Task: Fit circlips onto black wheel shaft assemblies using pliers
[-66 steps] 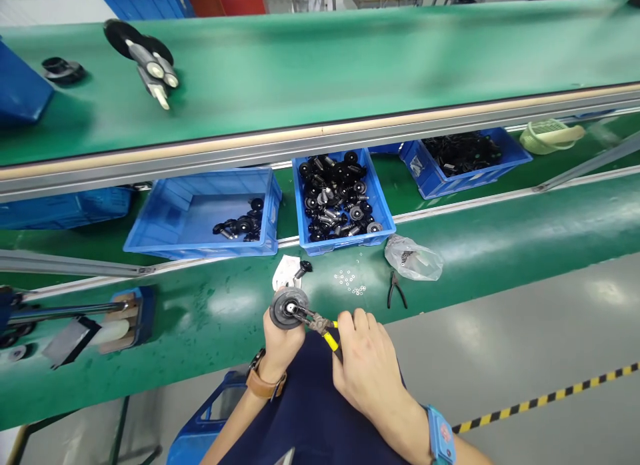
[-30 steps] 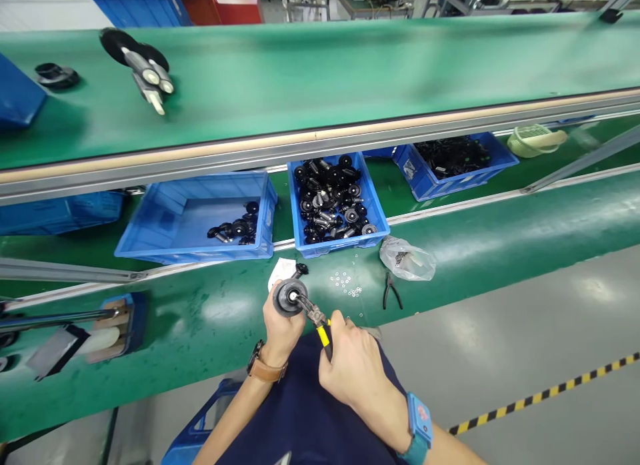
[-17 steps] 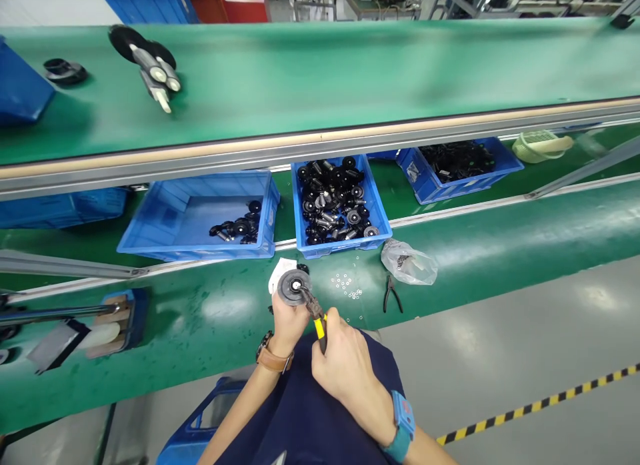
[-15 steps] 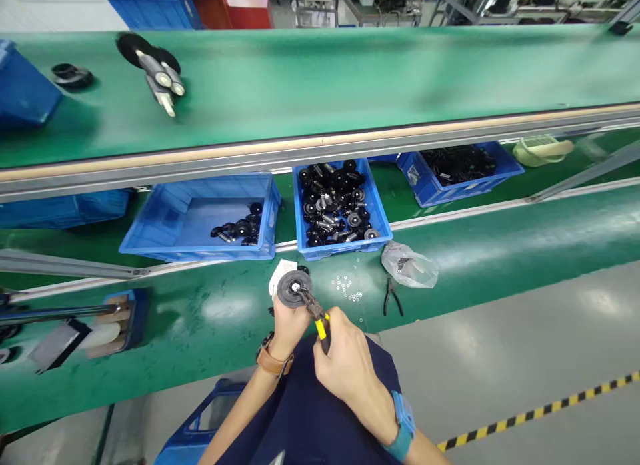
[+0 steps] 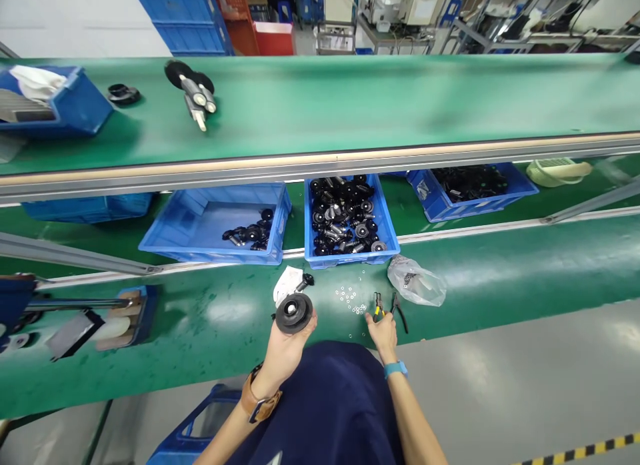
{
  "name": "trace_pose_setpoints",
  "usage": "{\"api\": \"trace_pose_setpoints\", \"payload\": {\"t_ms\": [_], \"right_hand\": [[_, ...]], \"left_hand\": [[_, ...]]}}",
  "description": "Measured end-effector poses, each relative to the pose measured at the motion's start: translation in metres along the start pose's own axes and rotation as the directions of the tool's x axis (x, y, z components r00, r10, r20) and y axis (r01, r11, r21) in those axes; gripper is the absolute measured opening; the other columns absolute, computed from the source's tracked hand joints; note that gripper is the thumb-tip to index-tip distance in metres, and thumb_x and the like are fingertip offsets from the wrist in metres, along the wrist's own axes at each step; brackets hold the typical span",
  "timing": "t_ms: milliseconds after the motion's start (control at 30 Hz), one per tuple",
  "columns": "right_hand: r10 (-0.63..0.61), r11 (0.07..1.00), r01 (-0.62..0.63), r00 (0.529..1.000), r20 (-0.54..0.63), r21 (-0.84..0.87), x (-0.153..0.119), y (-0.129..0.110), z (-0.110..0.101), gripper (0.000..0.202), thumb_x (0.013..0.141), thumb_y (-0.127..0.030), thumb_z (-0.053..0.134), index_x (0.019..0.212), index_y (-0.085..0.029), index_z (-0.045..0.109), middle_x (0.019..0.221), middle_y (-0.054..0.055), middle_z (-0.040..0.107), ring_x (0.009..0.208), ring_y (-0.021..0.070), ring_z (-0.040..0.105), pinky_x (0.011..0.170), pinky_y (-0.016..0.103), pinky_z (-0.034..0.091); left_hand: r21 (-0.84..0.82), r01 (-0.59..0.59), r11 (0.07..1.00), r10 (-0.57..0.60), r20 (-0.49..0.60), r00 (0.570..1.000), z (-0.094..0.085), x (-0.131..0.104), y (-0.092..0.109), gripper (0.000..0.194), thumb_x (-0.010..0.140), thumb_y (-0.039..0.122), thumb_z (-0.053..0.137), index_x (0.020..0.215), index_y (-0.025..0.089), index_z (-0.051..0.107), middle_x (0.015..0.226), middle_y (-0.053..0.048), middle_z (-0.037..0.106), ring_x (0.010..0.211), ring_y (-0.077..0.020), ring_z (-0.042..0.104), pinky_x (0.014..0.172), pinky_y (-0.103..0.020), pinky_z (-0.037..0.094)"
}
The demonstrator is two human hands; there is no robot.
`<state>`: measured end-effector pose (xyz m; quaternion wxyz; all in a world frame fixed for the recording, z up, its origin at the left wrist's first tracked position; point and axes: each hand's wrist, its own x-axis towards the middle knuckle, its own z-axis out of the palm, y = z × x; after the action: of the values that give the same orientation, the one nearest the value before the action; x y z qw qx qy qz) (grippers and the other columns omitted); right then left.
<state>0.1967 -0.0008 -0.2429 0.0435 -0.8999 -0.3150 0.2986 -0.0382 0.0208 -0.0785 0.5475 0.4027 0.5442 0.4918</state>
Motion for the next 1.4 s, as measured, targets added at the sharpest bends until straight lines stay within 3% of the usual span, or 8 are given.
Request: {"api": "trace_pose_setpoints", "payload": {"t_ms": [167,333,700,867,967,1100,1200,1400], "right_hand": [[-0.06,0.998,0.061,0.99,-0.124,0.006,0.012,0.021,0.014,0.055,0.097,-0.046,0.06,0.142,-0.015,0.052,0.143,0.017,0.056,0.135,0.0304,0.053,0.11,0.042,0.044],[0.12,0.993,-0.12,0.967,-0.224,0.015,0.025,0.047,0.013,0.051,0.099,-0.041,0.063,0.144,-0.02,0.051,0.149,0.013,0.049,0.133,0.0325,0.051,0.109,0.058,0.044],[0.16,0.923,-0.184,0.982,0.098,0.337,0.048,0.053,-0.011,0.039,0.098,-0.039,0.066,0.131,-0.018,0.061,0.133,0.01,0.061,0.113,0.025,0.064,0.095,0.047,0.056],[-0.038,0.725,-0.206,0.941,0.336,0.657,0.031,0.041,-0.035,0.03,0.099,-0.043,0.065,0.111,-0.015,0.065,0.103,0.005,0.069,0.084,0.016,0.068,0.075,0.034,0.06],[-0.229,0.56,-0.187,0.901,0.368,0.807,0.001,0.034,-0.054,0.041,0.081,-0.053,0.078,0.096,-0.018,0.062,0.09,0.005,0.071,0.075,0.0167,0.067,0.071,0.031,0.058],[-0.451,0.424,-0.174,0.81,0.373,0.889,-0.05,0.01,-0.085,0.066,0.065,-0.059,0.08,0.115,-0.021,0.058,0.084,0.005,0.07,0.065,0.0189,0.063,0.064,0.034,0.053],[-0.715,0.388,-0.063,0.609,0.343,0.92,-0.084,-0.023,-0.108,0.055,0.072,-0.049,0.073,0.116,-0.023,0.052,0.081,0.001,0.063,0.062,0.0167,0.056,0.06,0.032,0.047],[-0.812,0.563,0.598,0.529,0.246,0.571,-0.139,-0.076,-0.16,0.022,0.097,-0.029,0.051,0.118,-0.024,0.05,0.103,0.005,0.062,0.087,0.0193,0.059,0.08,0.036,0.051]], "left_hand": [[-0.022,0.02,1.0,-0.019,0.023,1.0,0.0,-0.004,0.006,0.044,0.076,0.053,0.082,0.095,0.014,0.075,0.097,-0.013,0.08,0.093,-0.0284,0.076,0.093,-0.044,0.06],[-0.024,0.046,0.999,-0.045,0.04,0.998,-0.001,-0.01,0.01,0.043,0.075,0.052,0.082,0.093,0.014,0.074,0.095,-0.013,0.08,0.089,-0.0271,0.075,0.09,-0.042,0.06],[0.02,-0.031,0.999,0.029,0.135,0.99,0.003,-0.012,0.028,0.031,0.08,0.04,0.079,0.096,0.014,0.074,0.095,-0.011,0.08,0.087,-0.0257,0.075,0.085,-0.039,0.062],[0.142,-0.172,0.975,0.149,0.16,0.976,-0.009,-0.008,0.033,0.011,0.085,0.024,0.071,0.09,0.015,0.074,0.083,-0.006,0.076,0.077,-0.0212,0.071,0.073,-0.032,0.06],[0.226,-0.267,0.937,0.241,0.138,0.961,-0.017,-0.003,0.034,0.008,0.084,0.018,0.07,0.09,0.016,0.074,0.085,-0.005,0.075,0.077,-0.0198,0.069,0.073,-0.03,0.058],[0.289,-0.299,0.909,0.277,0.113,0.954,-0.021,0.003,0.036,0.013,0.08,0.015,0.072,0.093,0.017,0.074,0.087,-0.004,0.077,0.079,-0.021,0.071,0.076,-0.032,0.058],[0.289,-0.291,0.912,0.268,0.116,0.956,-0.02,0.005,0.036,0.015,0.08,0.014,0.071,0.095,0.017,0.074,0.089,-0.005,0.077,0.08,-0.0212,0.072,0.077,-0.032,0.058],[0.302,-0.3,0.905,0.27,0.139,0.953,-0.021,0.006,0.035,0.014,0.082,0.012,0.067,0.095,0.017,0.071,0.09,-0.004,0.076,0.08,-0.0191,0.07,0.077,-0.03,0.057]]}}
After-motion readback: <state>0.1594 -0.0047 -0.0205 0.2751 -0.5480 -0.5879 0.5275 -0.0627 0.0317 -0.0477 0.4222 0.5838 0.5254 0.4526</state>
